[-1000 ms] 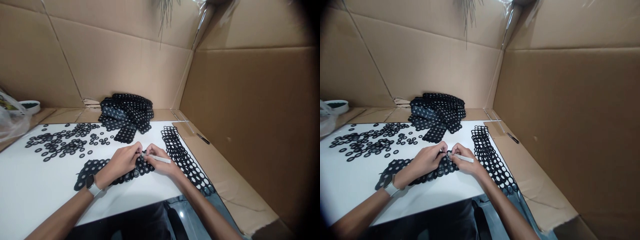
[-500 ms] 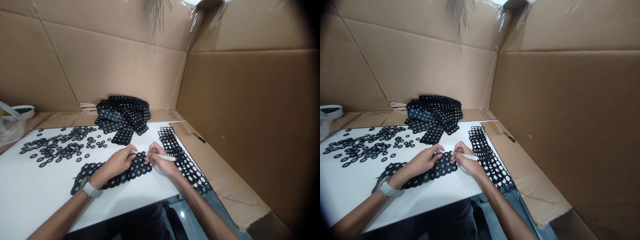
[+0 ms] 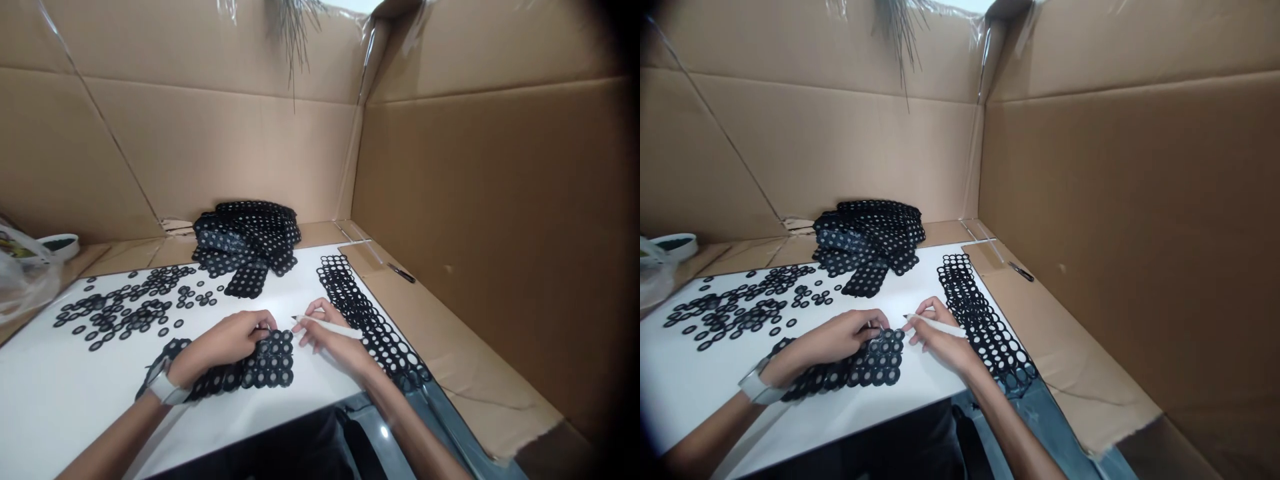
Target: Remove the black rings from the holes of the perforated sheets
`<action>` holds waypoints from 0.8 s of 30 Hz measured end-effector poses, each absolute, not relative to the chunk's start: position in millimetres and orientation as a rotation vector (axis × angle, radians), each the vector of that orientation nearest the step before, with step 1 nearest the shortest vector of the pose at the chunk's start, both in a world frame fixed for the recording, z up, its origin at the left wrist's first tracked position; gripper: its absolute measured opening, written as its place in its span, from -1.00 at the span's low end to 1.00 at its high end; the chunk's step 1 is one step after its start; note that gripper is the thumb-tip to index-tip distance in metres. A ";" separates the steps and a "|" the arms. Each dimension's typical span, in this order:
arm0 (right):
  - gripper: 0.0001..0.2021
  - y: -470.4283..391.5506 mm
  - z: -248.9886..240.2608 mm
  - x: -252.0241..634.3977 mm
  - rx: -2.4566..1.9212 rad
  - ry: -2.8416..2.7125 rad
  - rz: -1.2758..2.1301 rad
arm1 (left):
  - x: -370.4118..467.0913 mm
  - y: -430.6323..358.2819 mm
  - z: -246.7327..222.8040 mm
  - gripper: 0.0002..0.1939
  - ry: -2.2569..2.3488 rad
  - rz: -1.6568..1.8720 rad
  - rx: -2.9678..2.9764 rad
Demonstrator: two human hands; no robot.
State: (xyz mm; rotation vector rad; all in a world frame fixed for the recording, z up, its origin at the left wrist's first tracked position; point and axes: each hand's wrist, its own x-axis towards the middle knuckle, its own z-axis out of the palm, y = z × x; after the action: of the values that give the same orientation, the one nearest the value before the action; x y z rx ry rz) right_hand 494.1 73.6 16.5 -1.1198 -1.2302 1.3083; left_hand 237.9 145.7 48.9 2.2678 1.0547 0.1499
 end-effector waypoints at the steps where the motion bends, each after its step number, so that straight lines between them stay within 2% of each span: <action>1: -0.74 69.2 14.8 494.4 -1.133 -1.245 1.310 | 242.4 138.7 48.8 -0.72 1.094 0.166 2.318; 5: -0.81 47.8 12.3 496.1 -1.123 -1.359 1.239 | 260.6 113.3 53.6 -0.66 1.210 0.196 2.648; 9: -0.86 30.9 13.6 497.9 -1.217 -1.455 1.107 | 269.7 105.6 46.1 -0.63 1.093 0.262 2.787; 15: -0.68 23.9 16.6 506.7 -1.299 -1.266 1.201 | 275.0 97.4 18.2 -0.74 1.018 0.561 2.415; 18: -0.61 23.2 17.0 508.7 -1.287 -1.175 1.227 | 279.7 90.4 15.4 -0.75 1.027 0.601 2.308; 24: -0.62 18.6 17.6 508.7 -1.259 -1.132 1.232 | 281.6 93.3 15.6 -0.83 0.976 0.604 2.195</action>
State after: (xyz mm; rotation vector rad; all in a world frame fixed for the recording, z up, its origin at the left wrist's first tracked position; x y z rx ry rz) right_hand 508.7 18.6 17.6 -1.2588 -1.1320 1.2324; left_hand 281.6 93.3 15.6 2.1951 0.9756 0.6038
